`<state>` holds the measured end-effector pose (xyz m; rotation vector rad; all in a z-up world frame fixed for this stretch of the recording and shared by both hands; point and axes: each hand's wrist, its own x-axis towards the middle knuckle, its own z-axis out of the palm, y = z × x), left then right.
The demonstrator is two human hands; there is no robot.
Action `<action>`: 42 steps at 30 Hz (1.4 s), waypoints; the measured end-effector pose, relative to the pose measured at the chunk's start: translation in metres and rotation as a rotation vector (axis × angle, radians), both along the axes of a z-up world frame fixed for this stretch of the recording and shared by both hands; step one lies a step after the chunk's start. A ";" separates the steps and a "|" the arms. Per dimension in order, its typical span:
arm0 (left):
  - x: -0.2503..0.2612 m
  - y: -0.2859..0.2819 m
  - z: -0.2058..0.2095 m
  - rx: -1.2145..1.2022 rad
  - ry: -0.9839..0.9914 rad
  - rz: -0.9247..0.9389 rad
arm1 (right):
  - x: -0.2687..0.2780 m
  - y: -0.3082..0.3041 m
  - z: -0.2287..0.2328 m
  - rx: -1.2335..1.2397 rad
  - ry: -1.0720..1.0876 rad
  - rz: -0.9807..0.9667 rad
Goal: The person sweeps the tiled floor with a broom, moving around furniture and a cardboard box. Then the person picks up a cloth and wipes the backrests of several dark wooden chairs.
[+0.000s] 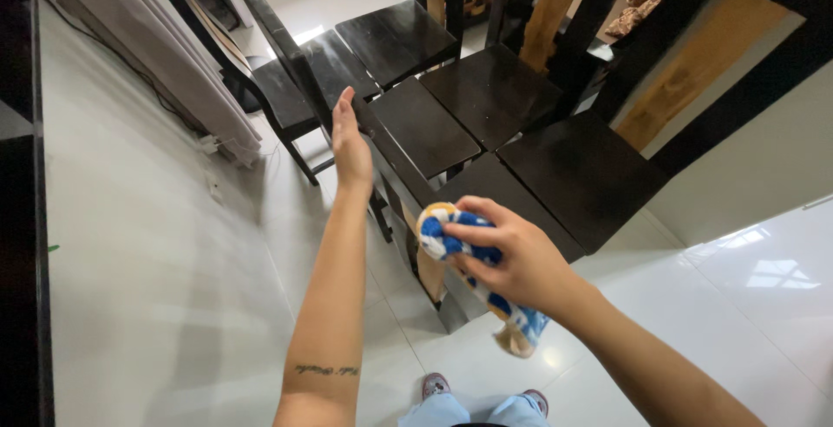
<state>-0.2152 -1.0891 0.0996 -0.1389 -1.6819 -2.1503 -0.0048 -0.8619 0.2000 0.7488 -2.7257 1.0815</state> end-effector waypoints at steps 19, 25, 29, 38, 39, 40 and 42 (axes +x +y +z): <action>0.037 0.029 -0.009 0.584 0.226 -0.140 | -0.130 -0.090 -0.011 0.131 0.289 -0.100; 0.039 0.037 -0.008 0.633 0.209 -0.122 | -0.178 -0.125 -0.010 0.103 0.315 -0.142; 0.039 0.039 -0.007 0.547 0.175 -0.080 | -0.210 -0.135 -0.023 0.016 0.173 -0.238; 0.032 0.047 -0.015 0.372 0.223 0.007 | -0.313 -0.065 -0.172 -0.230 -0.170 0.129; 0.032 0.048 -0.015 0.350 0.221 0.022 | -0.297 -0.049 -0.193 -0.477 -0.362 0.210; 0.032 0.047 -0.015 0.328 0.220 0.037 | -0.279 -0.037 -0.209 -0.453 -0.370 0.213; 0.033 0.047 -0.014 0.311 0.215 0.050 | -0.225 -0.010 -0.236 -0.426 -0.559 0.106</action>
